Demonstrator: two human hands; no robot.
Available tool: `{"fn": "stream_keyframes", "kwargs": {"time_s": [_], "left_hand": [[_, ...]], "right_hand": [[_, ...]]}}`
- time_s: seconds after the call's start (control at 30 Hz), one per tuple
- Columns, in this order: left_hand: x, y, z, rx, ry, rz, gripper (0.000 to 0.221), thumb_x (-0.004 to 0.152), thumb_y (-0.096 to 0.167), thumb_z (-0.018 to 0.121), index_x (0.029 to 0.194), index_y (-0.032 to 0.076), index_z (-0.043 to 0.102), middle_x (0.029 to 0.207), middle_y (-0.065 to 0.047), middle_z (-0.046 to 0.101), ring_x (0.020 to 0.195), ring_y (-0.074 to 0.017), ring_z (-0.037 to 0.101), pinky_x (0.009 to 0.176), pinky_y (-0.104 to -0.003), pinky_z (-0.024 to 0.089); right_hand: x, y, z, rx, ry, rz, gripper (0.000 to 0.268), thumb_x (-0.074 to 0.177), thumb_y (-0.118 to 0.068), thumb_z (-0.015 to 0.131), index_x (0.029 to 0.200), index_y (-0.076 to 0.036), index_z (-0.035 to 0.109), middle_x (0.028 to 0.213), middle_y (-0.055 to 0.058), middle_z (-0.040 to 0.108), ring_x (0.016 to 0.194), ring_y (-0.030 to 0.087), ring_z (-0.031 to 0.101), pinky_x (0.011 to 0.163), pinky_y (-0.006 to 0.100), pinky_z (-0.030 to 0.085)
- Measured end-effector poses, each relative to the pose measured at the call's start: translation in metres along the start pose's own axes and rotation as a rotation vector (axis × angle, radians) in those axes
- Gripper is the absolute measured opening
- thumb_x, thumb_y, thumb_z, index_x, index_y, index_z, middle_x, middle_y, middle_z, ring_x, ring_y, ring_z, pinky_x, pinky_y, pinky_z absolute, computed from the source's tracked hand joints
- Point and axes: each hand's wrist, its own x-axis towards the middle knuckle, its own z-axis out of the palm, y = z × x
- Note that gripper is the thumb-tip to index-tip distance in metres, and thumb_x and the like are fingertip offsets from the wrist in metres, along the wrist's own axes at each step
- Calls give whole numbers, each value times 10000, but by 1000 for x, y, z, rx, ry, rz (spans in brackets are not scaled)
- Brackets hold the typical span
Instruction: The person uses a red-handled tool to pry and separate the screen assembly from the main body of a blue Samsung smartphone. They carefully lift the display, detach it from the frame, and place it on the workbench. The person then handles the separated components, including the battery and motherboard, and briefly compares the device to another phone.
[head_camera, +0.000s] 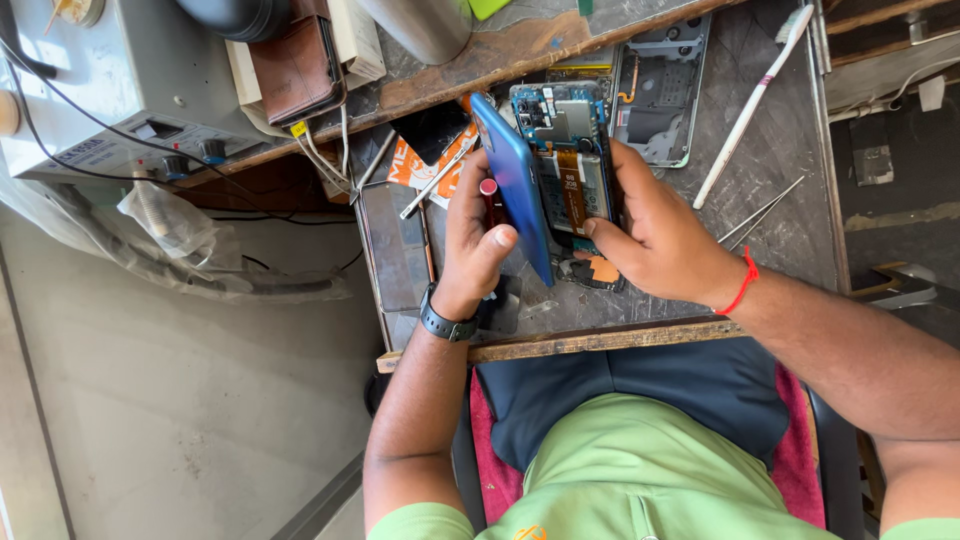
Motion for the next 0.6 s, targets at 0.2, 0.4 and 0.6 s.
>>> {"fn": "stream_keyframes", "kwargs": {"time_s": [0.2, 0.4, 0.6], "left_hand": [[3, 8, 2, 181, -5, 54, 937, 890, 660, 757, 1472, -12, 459, 1287, -42, 591, 1201, -125, 572, 1075, -275, 485], [4, 8, -8, 208, 12, 6, 801, 901, 655, 749, 1330, 12, 539, 1134, -6, 578, 1005, -85, 551, 903, -222, 468], [5, 4, -14, 118, 22, -16, 756, 892, 679, 738, 1266, 51, 543, 1079, 26, 541, 937, -58, 515, 874, -229, 434]], "right_hand": [[-1, -12, -4, -307, 33, 13, 685, 909, 37, 614, 1531, 5, 328, 1226, 201, 670, 1116, 265, 717, 932, 381, 560], [1, -14, -6, -387, -21, -104, 690, 892, 21, 640, 1521, 19, 357, 1298, 231, 638, 1145, 326, 683, 951, 408, 537], [1, -13, -6, -326, -56, -66, 718, 882, 12, 638, 1538, 7, 346, 1320, 215, 641, 1107, 298, 697, 930, 393, 545]]}}
